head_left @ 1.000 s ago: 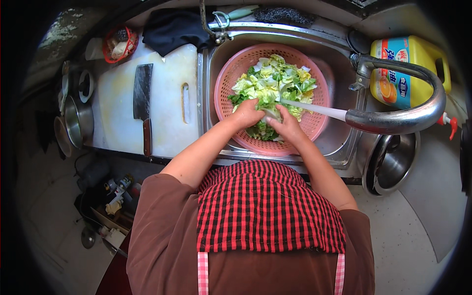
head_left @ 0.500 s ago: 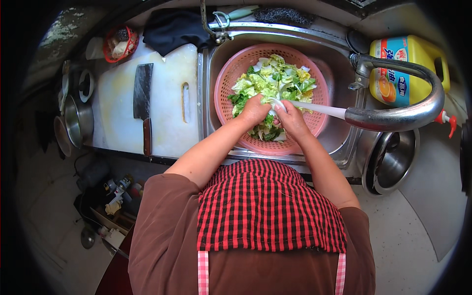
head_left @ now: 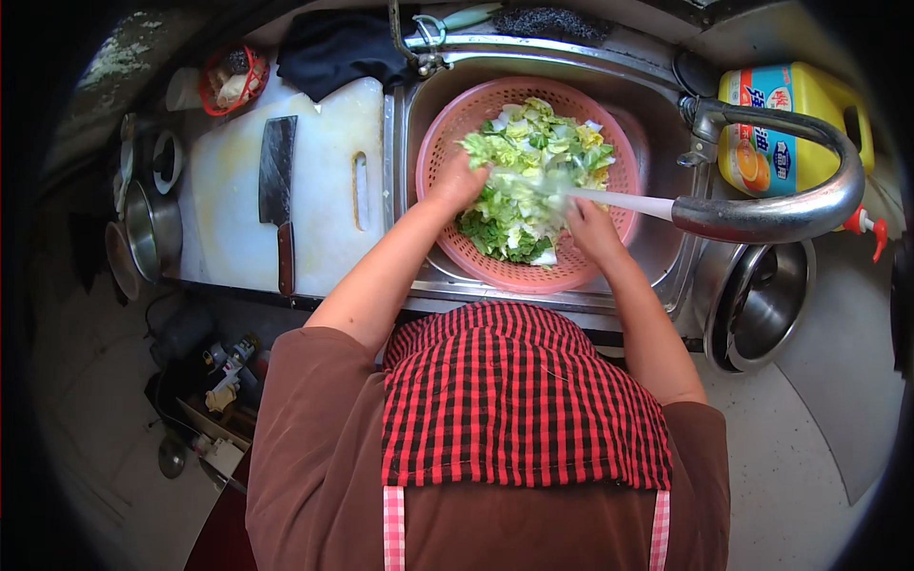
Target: The person chops cabbage on a cutting board using a cleaver, transfers the chopped pieces into a colander in the sink, and washes the cabbage under running water.
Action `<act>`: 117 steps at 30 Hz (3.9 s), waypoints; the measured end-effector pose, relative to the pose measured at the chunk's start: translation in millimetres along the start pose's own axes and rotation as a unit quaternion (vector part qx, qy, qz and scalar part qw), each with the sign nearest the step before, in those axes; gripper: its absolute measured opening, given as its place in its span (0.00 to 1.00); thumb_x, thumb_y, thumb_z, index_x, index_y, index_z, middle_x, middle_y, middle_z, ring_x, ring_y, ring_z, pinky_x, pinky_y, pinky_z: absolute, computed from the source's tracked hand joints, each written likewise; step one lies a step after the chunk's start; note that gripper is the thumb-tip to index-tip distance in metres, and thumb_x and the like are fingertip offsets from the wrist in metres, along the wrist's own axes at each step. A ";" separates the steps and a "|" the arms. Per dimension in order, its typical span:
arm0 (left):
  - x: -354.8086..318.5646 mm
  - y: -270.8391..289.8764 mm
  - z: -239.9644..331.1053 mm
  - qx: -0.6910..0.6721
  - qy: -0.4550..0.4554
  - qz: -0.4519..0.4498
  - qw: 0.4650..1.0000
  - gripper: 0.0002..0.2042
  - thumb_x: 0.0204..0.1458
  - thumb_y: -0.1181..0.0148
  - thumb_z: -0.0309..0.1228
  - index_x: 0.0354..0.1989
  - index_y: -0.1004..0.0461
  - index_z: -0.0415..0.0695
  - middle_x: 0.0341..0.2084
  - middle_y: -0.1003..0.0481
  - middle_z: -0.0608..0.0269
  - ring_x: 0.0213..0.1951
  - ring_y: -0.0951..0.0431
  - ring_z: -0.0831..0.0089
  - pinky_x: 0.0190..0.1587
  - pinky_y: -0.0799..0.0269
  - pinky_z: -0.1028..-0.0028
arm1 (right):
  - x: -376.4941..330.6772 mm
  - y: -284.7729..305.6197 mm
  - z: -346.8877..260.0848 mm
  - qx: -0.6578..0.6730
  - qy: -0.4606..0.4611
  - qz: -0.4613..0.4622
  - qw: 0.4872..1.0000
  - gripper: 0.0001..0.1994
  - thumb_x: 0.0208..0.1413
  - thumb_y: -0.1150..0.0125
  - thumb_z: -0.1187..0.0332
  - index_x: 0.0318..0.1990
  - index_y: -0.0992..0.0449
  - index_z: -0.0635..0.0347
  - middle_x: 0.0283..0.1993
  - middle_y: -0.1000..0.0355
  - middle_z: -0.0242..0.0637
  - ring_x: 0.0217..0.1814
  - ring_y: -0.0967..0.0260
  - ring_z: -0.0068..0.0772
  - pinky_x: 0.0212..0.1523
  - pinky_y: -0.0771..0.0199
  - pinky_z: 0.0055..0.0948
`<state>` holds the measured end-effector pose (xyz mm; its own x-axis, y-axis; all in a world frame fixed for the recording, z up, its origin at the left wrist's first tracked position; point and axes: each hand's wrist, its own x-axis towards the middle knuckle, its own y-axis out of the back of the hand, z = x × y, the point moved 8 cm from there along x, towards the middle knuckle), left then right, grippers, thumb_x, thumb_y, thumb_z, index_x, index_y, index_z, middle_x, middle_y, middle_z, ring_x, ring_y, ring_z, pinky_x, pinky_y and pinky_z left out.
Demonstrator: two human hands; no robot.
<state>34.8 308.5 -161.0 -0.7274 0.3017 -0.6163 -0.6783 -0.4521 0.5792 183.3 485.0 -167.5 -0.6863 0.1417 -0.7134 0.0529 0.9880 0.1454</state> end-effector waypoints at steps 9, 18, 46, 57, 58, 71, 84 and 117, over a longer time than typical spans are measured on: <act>-61.5 -93.0 16.9 0.429 -0.227 -0.135 0.864 0.30 0.42 0.39 0.36 0.56 0.41 0.46 0.60 0.45 0.51 0.59 0.46 0.50 0.49 0.37 0.44 | -18.0 -53.3 5.8 -0.423 -0.035 -0.165 0.890 0.32 0.49 0.42 0.62 0.62 0.45 0.55 0.52 0.35 0.53 0.50 0.34 0.51 0.50 0.34 0.40; 1.7 -55.6 31.4 0.071 -0.037 -0.137 0.987 0.24 0.45 0.44 0.31 0.54 0.36 0.43 0.45 0.28 0.49 0.43 0.26 0.62 0.41 0.28 0.69 | 13.2 -41.0 34.9 -0.108 0.047 -0.056 0.991 0.36 0.46 0.37 0.66 0.63 0.49 0.54 0.48 0.32 0.47 0.41 0.30 0.40 0.40 0.29 0.33; -48.6 -63.7 34.8 0.311 -0.258 -0.187 0.895 0.22 0.45 0.44 0.34 0.52 0.35 0.47 0.37 0.31 0.52 0.32 0.27 0.54 0.38 0.29 0.62 | -15.6 -37.1 -22.7 -0.262 0.045 -0.102 0.959 0.30 0.45 0.43 0.70 0.60 0.41 0.54 0.43 0.31 0.51 0.44 0.31 0.48 0.46 0.31 0.38; -31.5 -106.7 17.5 0.107 -0.195 -0.171 0.960 0.12 0.48 0.50 0.31 0.41 0.29 0.46 0.28 0.26 0.55 0.27 0.26 0.58 0.32 0.29 0.64 | 1.5 -34.0 9.6 -0.259 0.083 -0.059 0.960 0.23 0.47 0.43 0.70 0.53 0.36 0.57 0.42 0.32 0.46 0.41 0.32 0.40 0.42 0.32 0.33; -26.8 -105.7 16.9 0.029 -0.181 -0.181 0.966 0.11 0.48 0.52 0.31 0.39 0.28 0.46 0.26 0.25 0.55 0.26 0.26 0.57 0.32 0.30 0.63 | 3.4 -31.8 7.7 -0.218 0.107 -0.055 0.968 0.21 0.47 0.44 0.70 0.52 0.35 0.58 0.41 0.31 0.46 0.41 0.32 0.39 0.41 0.32 0.33; -1.1 -50.0 59.7 -0.235 -0.135 -0.025 0.962 0.09 0.50 0.56 0.27 0.36 0.30 0.41 0.24 0.27 0.58 0.25 0.29 0.65 0.28 0.32 0.69 | 19.1 -1.0 -54.7 -0.022 0.232 0.126 0.964 0.14 0.50 0.47 0.66 0.42 0.34 0.63 0.33 0.31 0.42 0.34 0.33 0.39 0.36 0.33 0.30; -7.8 -61.5 43.3 -0.082 -0.134 0.048 0.986 0.07 0.52 0.57 0.28 0.32 0.33 0.38 0.24 0.29 0.53 0.24 0.31 0.62 0.31 0.33 0.65 | 3.2 -13.5 -56.4 -0.087 0.228 0.121 0.962 0.10 0.50 0.47 0.67 0.38 0.35 0.59 0.31 0.31 0.41 0.30 0.33 0.40 0.33 0.33 0.34; 46.1 -75.1 30.7 -0.190 0.090 -0.284 0.935 0.27 0.51 0.51 0.48 0.55 0.37 0.41 0.46 0.31 0.54 0.45 0.31 0.66 0.46 0.32 0.69 | 73.7 -7.4 -5.7 0.208 -0.215 -0.117 0.947 0.29 0.57 0.59 0.48 0.57 0.39 0.61 0.55 0.36 0.44 0.54 0.37 0.39 0.55 0.39 0.33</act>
<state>49.0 382.1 -216.5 -0.2075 0.4536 -0.8667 -0.8393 -0.5377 -0.0805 128.1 487.8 -217.3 -0.3594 -0.1602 -0.9193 0.2782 0.9220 -0.2694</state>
